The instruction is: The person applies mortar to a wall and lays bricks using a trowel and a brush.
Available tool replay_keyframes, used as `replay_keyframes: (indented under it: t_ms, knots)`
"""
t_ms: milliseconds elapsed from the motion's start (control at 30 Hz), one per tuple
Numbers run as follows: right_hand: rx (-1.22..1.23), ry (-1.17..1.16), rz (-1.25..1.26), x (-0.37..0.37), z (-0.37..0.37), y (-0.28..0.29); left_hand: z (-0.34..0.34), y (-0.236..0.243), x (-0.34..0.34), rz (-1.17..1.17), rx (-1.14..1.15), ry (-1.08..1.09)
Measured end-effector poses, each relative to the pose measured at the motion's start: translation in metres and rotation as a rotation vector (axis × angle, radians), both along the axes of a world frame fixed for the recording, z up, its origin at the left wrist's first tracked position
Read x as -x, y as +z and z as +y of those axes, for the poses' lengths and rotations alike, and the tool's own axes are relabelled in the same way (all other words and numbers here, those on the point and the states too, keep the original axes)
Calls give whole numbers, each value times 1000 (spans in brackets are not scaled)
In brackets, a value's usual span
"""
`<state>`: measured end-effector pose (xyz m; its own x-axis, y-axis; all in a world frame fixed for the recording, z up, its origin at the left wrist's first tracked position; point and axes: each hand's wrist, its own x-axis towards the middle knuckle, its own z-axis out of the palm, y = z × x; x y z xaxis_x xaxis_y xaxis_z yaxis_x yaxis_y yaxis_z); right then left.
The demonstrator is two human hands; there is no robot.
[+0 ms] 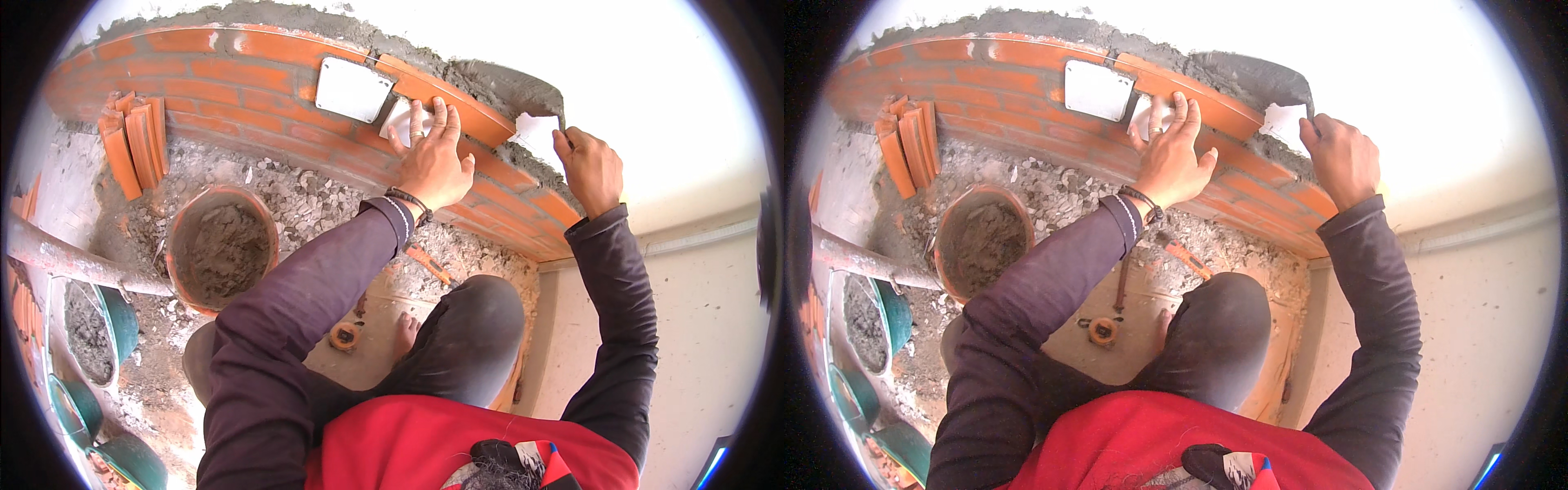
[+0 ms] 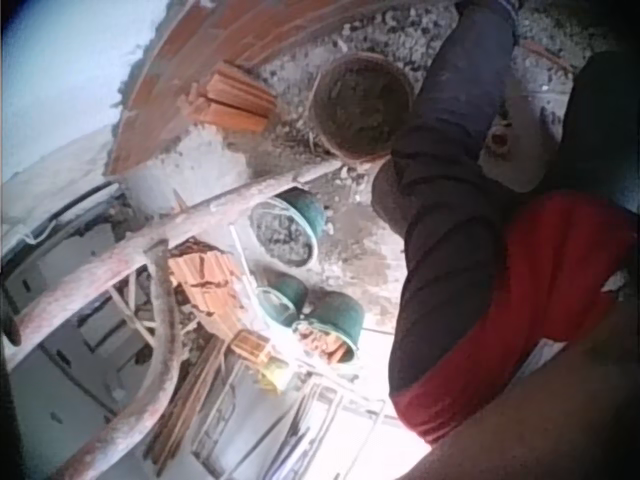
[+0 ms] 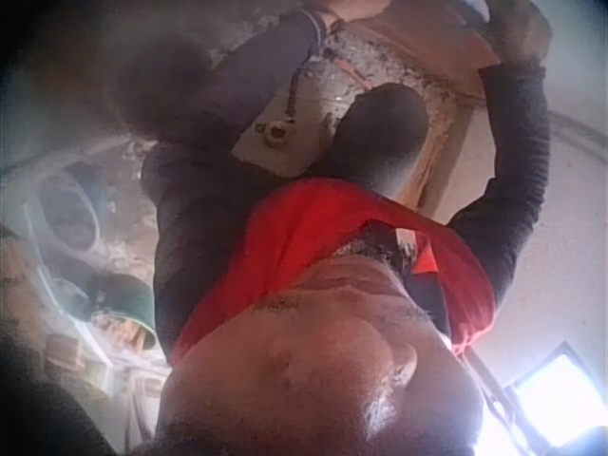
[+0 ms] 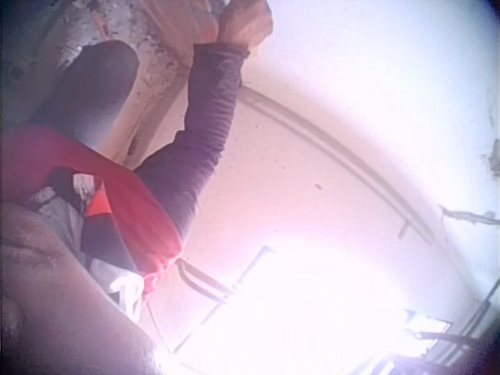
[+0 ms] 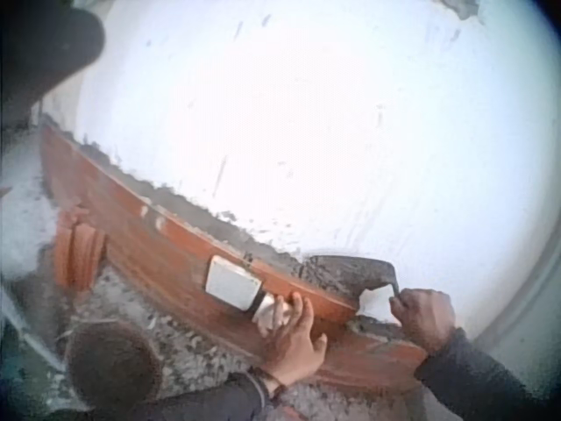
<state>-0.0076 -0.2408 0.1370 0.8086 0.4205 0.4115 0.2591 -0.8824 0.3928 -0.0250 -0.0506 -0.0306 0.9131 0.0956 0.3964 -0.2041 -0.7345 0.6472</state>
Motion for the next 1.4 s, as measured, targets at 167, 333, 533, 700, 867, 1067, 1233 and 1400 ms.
replay_keyframes:
  t_ms: [167, 333, 533, 700, 867, 1067, 1233, 1400]
  knots:
    - [10, 12, 15, 0, 1, -1, 0, 1, 1, -11, -11, 3]
    - [-4, 19, 12, -1, 1, -1, 0, 1, 0, -9, -20, 4]
    - [-15, 18, 10, -1, 0, -2, -1, 0, 0, -11, -25, 8]
    - [-93, 13, 32, 3, 0, 5, 0, -1, 0, -27, -39, 15]
    - [-3, 15, 132, -2, 5, 9, -1, -2, -1, -15, -26, 19]
    - [-90, -33, 213, -11, 8, 25, -1, -1, -1, -31, -23, 13]
    - [-51, 55, 204, -19, 18, 22, -4, -2, -2, -35, -16, 31]
    - [-33, 11, 257, -26, 19, 24, -4, -1, -2, -24, -10, 29]
